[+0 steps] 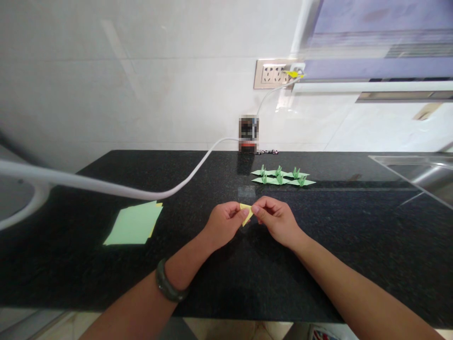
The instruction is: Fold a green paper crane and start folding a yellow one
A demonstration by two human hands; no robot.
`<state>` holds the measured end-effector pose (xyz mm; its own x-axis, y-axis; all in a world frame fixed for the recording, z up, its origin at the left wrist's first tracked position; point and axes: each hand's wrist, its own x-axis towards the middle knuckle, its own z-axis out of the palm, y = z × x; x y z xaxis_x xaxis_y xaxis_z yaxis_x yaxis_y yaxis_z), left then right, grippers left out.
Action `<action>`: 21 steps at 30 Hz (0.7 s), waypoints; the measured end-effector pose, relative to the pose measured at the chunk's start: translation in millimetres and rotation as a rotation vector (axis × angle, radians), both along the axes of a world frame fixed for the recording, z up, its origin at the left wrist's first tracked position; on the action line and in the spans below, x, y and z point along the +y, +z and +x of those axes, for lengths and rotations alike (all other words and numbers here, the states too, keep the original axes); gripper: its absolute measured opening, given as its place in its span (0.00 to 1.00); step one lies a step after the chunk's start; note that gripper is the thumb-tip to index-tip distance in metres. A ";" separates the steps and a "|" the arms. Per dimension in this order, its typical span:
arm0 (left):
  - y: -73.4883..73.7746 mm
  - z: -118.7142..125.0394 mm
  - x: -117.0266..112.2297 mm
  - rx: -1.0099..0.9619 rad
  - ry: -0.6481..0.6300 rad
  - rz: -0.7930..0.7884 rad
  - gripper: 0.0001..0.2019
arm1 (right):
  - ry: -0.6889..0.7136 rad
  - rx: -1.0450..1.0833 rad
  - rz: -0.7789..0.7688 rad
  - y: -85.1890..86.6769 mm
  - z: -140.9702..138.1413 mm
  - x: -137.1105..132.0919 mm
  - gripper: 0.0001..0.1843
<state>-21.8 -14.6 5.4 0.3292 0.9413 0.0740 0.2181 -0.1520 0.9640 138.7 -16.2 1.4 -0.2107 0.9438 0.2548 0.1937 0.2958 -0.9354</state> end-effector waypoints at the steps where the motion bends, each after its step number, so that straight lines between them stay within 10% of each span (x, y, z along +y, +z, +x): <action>1: 0.4 0.2 -0.3 -0.001 0.018 0.007 0.14 | -0.001 0.002 0.005 0.6 -0.4 -0.5 0.11; 12: 7.7 -2.8 -2.0 0.037 0.031 0.097 0.16 | 0.107 0.024 -0.087 0.6 -3.3 -2.8 0.10; 21: -0.5 2.6 0.9 -0.213 -0.060 -0.209 0.11 | 0.003 0.065 -0.072 0.0 2.1 1.0 0.12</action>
